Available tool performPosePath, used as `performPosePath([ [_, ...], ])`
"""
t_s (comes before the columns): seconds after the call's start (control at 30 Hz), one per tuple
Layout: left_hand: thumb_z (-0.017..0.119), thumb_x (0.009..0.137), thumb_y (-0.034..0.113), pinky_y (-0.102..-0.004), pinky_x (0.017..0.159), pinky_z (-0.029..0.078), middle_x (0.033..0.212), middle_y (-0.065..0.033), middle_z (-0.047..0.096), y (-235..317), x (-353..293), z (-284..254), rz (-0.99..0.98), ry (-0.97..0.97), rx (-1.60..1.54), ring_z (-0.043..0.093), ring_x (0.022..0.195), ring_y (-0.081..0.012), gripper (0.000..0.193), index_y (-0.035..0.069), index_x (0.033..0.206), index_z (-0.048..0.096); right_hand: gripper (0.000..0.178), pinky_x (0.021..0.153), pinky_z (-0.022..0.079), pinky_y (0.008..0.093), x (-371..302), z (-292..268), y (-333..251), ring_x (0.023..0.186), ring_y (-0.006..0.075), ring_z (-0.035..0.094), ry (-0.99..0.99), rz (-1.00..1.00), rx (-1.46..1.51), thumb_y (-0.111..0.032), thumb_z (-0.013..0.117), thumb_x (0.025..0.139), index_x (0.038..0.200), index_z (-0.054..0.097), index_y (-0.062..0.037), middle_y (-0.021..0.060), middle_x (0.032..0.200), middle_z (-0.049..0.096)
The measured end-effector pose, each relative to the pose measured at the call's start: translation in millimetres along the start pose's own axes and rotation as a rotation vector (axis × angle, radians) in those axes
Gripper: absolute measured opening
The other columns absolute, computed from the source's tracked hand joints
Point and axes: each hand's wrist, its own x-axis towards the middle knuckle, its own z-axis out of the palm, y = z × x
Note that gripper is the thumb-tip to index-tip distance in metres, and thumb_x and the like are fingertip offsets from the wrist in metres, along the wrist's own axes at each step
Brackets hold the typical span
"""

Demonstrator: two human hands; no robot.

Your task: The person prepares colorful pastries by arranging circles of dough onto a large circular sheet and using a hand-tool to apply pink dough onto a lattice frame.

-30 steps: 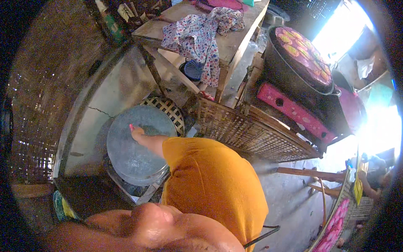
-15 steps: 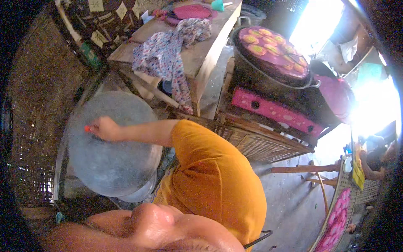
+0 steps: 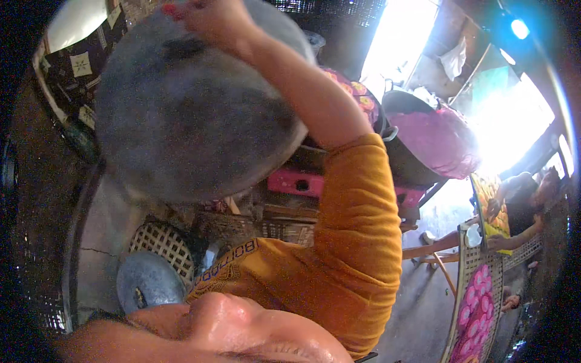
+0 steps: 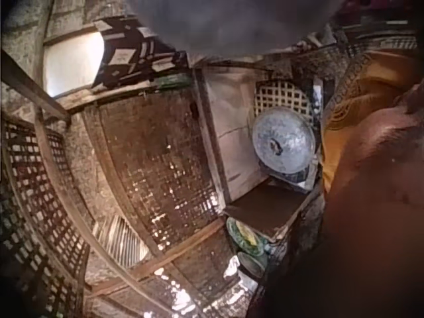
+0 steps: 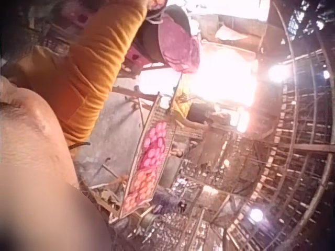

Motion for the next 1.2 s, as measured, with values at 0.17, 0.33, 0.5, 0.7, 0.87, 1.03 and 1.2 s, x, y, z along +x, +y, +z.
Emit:
performPosePath([
  [0.17, 0.059, 0.077, 0.030, -0.0437, 0.088, 0.035, 0.109, -0.0142, 0.049, 14.0, 9.2, 47.7, 0.021, -0.051, -0.028, 0.046, 0.100, -0.0320, 0.044, 0.004, 0.112, 0.048, 0.034, 0.055, 0.044, 0.0324, 36.8, -89.2, 121.6, 0.055, 0.0175, 0.054, 0.105, -0.056, -0.303, -0.039, 0.058, 0.078, 0.079, 0.066, -0.0068, 0.0071, 0.061, 0.059],
  [0.33, 0.058, 0.078, 0.030, -0.0438, 0.089, 0.034, 0.110, -0.0135, 0.048, 16.7, 4.4, 65.5, 0.021, -0.033, -0.059, 0.045, 0.101, -0.0314, 0.045, 0.005, 0.113, 0.047, 0.036, 0.062, 0.046, 0.0320, 50.1, -151.5, 246.7, 0.060, 0.0167, 0.059, 0.075, 0.140, -0.680, -0.048, 0.054, 0.075, 0.079, 0.068, -0.0149, 0.0067, 0.064, 0.062],
  [0.5, 0.058, 0.078, 0.030, -0.0439, 0.089, 0.034, 0.111, -0.0128, 0.048, 3.6, -10.9, 60.8, 0.014, 0.015, -0.118, 0.045, 0.102, -0.0308, 0.045, 0.005, 0.114, 0.047, 0.030, 0.055, 0.043, 0.0297, 23.8, -167.4, 306.8, 0.053, 0.0144, 0.054, 0.156, 0.336, -0.531, -0.041, 0.059, 0.076, 0.078, 0.069, -0.0131, 0.0040, 0.058, 0.059],
  [0.7, 0.058, 0.078, 0.030, -0.0441, 0.090, 0.034, 0.112, -0.0120, 0.047, -21.3, -22.4, 56.2, 0.010, 0.039, -0.185, 0.045, 0.102, -0.0301, 0.046, 0.006, 0.115, 0.046, 0.027, 0.047, 0.039, 0.0255, 5.4, -160.4, 351.3, 0.048, 0.0090, 0.049, 0.162, 0.446, -0.264, -0.032, 0.059, 0.079, 0.075, 0.068, -0.0065, 0.0018, 0.054, 0.056],
  [0.87, 0.058, 0.079, 0.030, -0.0442, 0.090, 0.033, 0.114, -0.0113, 0.046, -29.8, -31.3, 54.4, 0.026, 0.035, -0.242, 0.044, 0.103, -0.0295, 0.046, 0.006, 0.116, 0.045, 0.024, 0.040, 0.033, 0.0242, -6.3, -147.8, 382.1, 0.043, 0.0078, 0.044, 0.136, 0.459, -0.093, -0.026, 0.058, 0.080, 0.074, 0.066, -0.0036, 0.0003, 0.052, 0.052],
  [1.03, 0.057, 0.079, 0.030, -0.0443, 0.091, 0.033, 0.115, -0.0106, 0.046, -25.5, -36.0, 63.7, 0.068, -0.003, -0.292, 0.044, 0.104, -0.0290, 0.047, 0.007, 0.117, 0.044, 0.021, 0.038, 0.030, 0.0232, -15.5, -143.8, 388.9, 0.042, 0.0063, 0.041, 0.146, 0.638, -0.018, -0.022, 0.056, 0.082, 0.078, 0.065, -0.0035, -0.0005, 0.054, 0.051],
  [1.2, 0.053, 0.081, 0.030, -0.0443, 0.090, 0.032, 0.119, -0.0072, 0.042, 3.7, -31.6, 98.3, -0.073, 0.051, -0.114, 0.042, 0.108, -0.0256, 0.046, 0.009, 0.121, 0.041, 0.022, 0.038, 0.029, 0.0218, -15.9, -155.3, 421.9, 0.043, 0.0059, 0.041, 0.096, 0.569, 0.076, -0.023, 0.056, 0.083, 0.082, 0.065, -0.0038, -0.0004, 0.056, 0.052],
])
